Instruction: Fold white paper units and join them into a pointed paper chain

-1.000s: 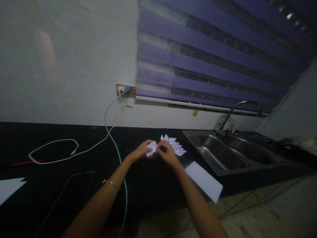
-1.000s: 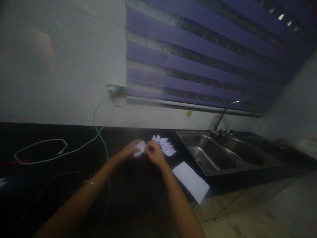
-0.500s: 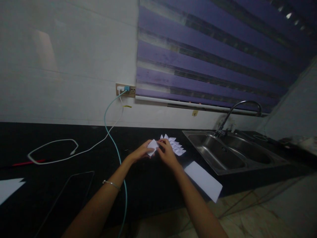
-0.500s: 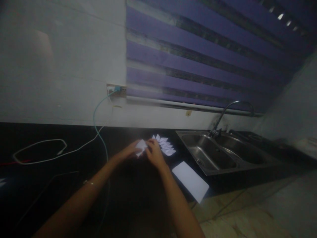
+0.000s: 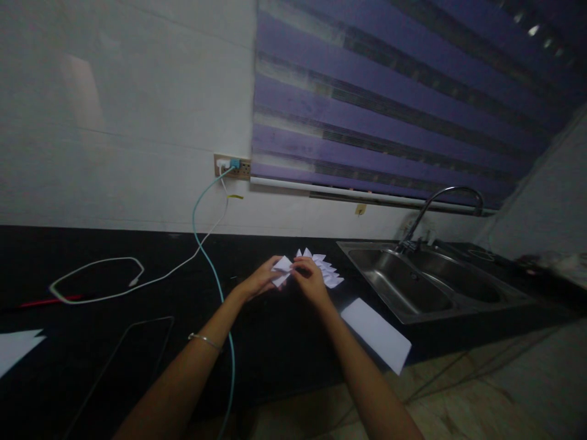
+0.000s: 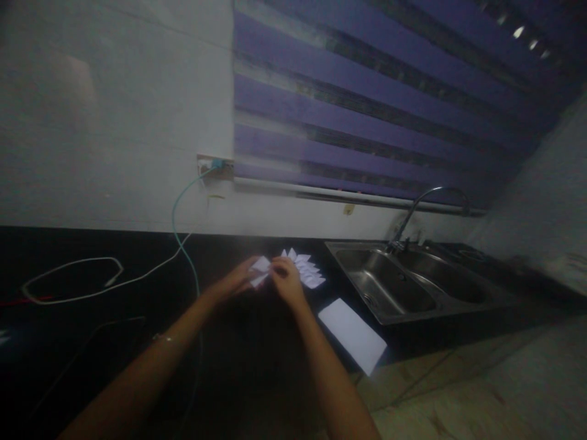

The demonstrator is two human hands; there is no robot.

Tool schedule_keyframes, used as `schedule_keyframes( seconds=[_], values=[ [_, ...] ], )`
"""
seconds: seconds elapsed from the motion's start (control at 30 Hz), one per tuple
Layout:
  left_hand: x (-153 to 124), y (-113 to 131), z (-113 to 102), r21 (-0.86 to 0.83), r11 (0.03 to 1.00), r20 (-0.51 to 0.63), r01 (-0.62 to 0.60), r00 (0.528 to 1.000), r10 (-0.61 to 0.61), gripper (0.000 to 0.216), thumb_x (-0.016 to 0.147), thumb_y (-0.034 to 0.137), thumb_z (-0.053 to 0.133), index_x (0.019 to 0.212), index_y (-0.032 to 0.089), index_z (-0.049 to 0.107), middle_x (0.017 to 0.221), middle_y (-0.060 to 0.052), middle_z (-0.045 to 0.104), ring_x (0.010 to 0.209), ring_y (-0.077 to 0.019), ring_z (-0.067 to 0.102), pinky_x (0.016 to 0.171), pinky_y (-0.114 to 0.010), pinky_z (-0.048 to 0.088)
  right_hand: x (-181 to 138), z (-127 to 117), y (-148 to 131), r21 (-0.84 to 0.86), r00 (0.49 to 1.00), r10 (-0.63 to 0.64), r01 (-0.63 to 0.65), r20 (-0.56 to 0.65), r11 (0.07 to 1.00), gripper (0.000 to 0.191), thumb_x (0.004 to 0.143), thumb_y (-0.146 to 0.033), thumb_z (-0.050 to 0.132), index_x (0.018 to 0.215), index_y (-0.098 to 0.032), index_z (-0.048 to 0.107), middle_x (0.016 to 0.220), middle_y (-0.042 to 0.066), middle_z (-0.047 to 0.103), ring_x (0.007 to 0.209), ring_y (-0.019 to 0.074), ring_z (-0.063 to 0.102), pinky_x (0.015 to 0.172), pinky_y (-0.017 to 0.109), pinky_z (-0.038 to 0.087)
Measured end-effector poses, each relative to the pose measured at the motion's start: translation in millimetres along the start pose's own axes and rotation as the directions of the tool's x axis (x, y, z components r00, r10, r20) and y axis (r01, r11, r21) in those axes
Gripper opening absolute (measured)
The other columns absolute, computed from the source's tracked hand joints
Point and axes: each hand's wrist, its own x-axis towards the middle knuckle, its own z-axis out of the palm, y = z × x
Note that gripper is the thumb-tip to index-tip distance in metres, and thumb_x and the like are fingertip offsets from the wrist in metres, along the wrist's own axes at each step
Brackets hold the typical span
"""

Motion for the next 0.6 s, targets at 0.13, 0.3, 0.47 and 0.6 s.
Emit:
schedule_keyframes(
  seconds=[0.13,0.3,0.47,0.6],
  values=[
    [-7,12,4,-0.008,1.0,-0.022,0.022,1.0,-0.022,0.044,0.066,0.017,0.07,0.108,0.016,0.057,0.091,-0.008,0.062,0.082,-0.0193,0.06,0.071,-0.029,0.045,1,-2,7,0.089,0.995,0.088,-0.092,0.045,0.992,0.011,0.075,-0.02,0.063,0.084,-0.02,0.069,0.09,0.004,0.067,0.087,0.0196,0.062,0.081,0.034,0.049],
    [-9,16,3,0.068,0.997,0.024,0.021,0.999,-0.023,0.032,0.07,0.03,0.07,0.099,0.016,0.062,0.084,-0.007,0.064,0.072,-0.0152,0.059,0.062,-0.025,0.043,0,-5,2,0.018,0.997,0.048,-0.049,0.053,0.999,0.01,0.075,-0.021,0.064,0.082,-0.02,0.071,0.087,0.005,0.068,0.085,0.0193,0.062,0.081,0.034,0.048],
    [-4,11,0,0.288,0.956,0.047,0.057,0.996,-0.073,0.033,0.071,0.04,0.07,0.085,0.01,0.066,0.068,-0.005,0.063,0.053,-0.0108,0.052,0.049,-0.021,0.037,-1,-5,-5,0.026,0.996,-0.014,0.012,0.089,1.0,0.009,0.077,-0.02,0.064,0.081,-0.021,0.072,0.087,0.006,0.066,0.086,0.0184,0.061,0.081,0.034,0.048],
    [-6,10,-5,0.199,0.976,0.106,0.088,0.988,-0.111,0.033,0.07,0.041,0.07,0.084,0.01,0.067,0.072,-0.007,0.065,0.057,-0.0113,0.055,0.05,-0.02,0.038,-1,-8,-9,0.05,0.99,-0.013,0.006,0.139,0.999,0.01,0.077,-0.022,0.065,0.084,-0.021,0.072,0.091,0.007,0.065,0.087,0.019,0.061,0.08,0.035,0.049]
  ],
)
